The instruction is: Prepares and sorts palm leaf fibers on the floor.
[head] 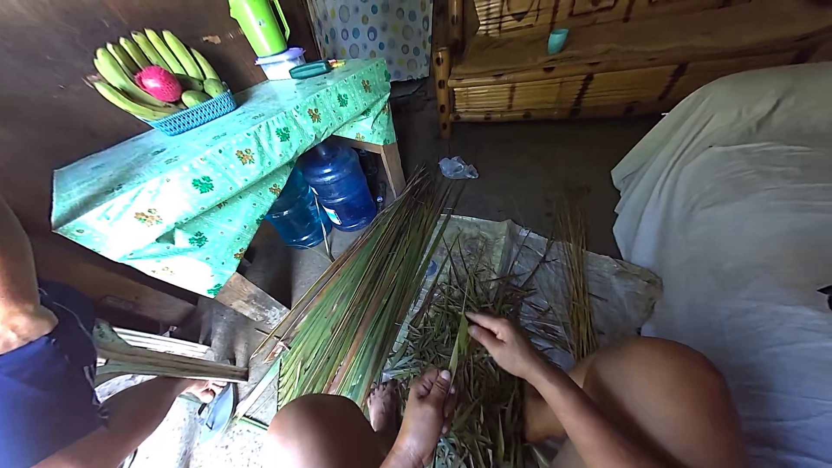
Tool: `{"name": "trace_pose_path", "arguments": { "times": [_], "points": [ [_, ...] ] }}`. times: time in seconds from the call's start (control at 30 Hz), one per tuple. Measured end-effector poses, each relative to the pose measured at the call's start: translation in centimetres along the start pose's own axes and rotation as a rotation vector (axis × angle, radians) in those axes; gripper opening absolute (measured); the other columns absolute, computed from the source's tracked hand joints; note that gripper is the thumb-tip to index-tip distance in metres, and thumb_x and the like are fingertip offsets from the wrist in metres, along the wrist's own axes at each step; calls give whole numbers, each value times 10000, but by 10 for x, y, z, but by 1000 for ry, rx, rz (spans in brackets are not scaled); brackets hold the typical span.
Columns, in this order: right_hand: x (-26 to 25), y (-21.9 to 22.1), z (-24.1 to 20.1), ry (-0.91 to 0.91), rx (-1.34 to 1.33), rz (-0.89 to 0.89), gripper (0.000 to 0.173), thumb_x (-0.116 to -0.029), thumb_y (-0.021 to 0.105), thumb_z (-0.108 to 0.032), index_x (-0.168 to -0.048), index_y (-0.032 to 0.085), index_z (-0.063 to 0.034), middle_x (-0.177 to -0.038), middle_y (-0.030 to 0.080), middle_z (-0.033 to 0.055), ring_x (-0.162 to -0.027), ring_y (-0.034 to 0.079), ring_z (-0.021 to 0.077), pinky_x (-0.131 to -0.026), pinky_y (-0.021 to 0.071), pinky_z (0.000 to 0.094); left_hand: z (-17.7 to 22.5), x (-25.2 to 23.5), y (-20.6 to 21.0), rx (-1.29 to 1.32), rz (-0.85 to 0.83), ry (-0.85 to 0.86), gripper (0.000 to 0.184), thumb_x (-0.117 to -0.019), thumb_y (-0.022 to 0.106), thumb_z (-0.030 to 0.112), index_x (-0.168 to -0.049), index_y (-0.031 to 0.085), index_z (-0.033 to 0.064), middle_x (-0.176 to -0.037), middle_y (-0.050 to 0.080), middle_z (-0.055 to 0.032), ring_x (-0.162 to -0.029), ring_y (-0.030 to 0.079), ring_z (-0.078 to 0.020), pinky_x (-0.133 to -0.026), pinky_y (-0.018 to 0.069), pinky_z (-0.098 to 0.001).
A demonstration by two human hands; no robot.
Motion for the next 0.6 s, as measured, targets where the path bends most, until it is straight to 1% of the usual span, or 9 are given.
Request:
{"name": "trace_pose_path", "arguments": {
  "times": [0.03, 0.07, 0.13, 0.2, 0.3, 0.33, 0.4, 0.5, 0.6],
  "points": [
    [-4, -8, 5, 25, -47, 53, 382, -1051, 484, -176, -1344, 644, 9, -1109, 729, 131, -922, 673, 134, -878, 538, 324, 0, 1, 1, -1, -7, -2, 311, -1102, 352, 135, -859, 543, 97, -532, 435, 71, -401, 371, 8, -397, 331, -139],
    [-8, -14, 10, 40, -94, 105, 372, -1052, 471, -155, -1338, 641, 10, -968, 698, 88, -766, 600, 83, -742, 510, 266, -1, 1, 2, -1, -12, -7, 311, -1100, 354, 133, -856, 544, 99, -532, 435, 73, -401, 368, 11, -398, 327, -138],
    [-10, -20, 13, 78, -189, 108, 358, -1056, 466, -139, -1336, 633, 10, -847, 630, 22, -647, 510, 25, -617, 448, 201, -1, 1, 1, -1, -5, -14, 311, -1102, 351, 135, -859, 542, 98, -532, 432, 74, -403, 365, 12, -396, 322, -137],
    [-2, -7, 7, 123, -246, -30, 364, -1035, 484, -159, -1321, 647, -3, -771, 610, -23, -594, 506, 16, -556, 435, 196, 0, 0, -2, -6, 20, -13, 311, -1111, 345, 140, -874, 538, 83, -537, 437, 64, -406, 372, 5, -400, 330, -140],
    [24, 28, -15, 152, -278, -332, 361, -1021, 494, -176, -1289, 646, 11, -734, 583, -21, -582, 501, 38, -557, 435, 223, 6, -4, -5, -27, 67, 7, 297, -1113, 344, 129, -889, 530, 75, -541, 466, 58, -413, 395, 2, -409, 347, -145],
    [31, 39, -20, 142, -266, -402, 349, -1018, 497, -184, -1267, 651, 6, -731, 573, -21, -583, 494, 36, -563, 430, 224, 7, -5, -7, -32, 89, 18, 294, -1112, 346, 124, -891, 532, 71, -543, 472, 57, -415, 402, 1, -412, 353, -146],
    [39, 53, -27, 112, -236, -482, 356, -1024, 510, -198, -1293, 634, 0, -779, 590, -2, -614, 499, 35, -592, 437, 219, 9, -7, -10, -32, 127, 38, 292, -1112, 358, 125, -893, 541, 63, -539, 469, 52, -418, 414, -7, -416, 367, -154],
    [37, 55, -28, 77, -144, -448, 401, -1036, 531, -218, -1358, 607, 8, -966, 685, 102, -774, 600, 109, -754, 506, 288, 13, -6, -10, -38, 148, 49, 297, -1114, 348, 125, -910, 552, 51, -545, 482, 46, -426, 434, -9, -422, 383, -154],
    [29, 43, -24, 28, -91, -315, 414, -1043, 528, -231, -1372, 617, 5, -1119, 722, 150, -929, 682, 156, -892, 543, 342, 12, -4, -11, -71, 146, 25, 288, -1117, 351, 130, -950, 565, 36, -592, 535, 26, -454, 496, -28, -442, 438, -163]
  ]
}}
Point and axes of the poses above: each hand's wrist, its own x-axis away from the middle knuckle, its own y-axis out of the palm, z = x × y, the point moved 9 cm from there along -x, towards the middle knuckle
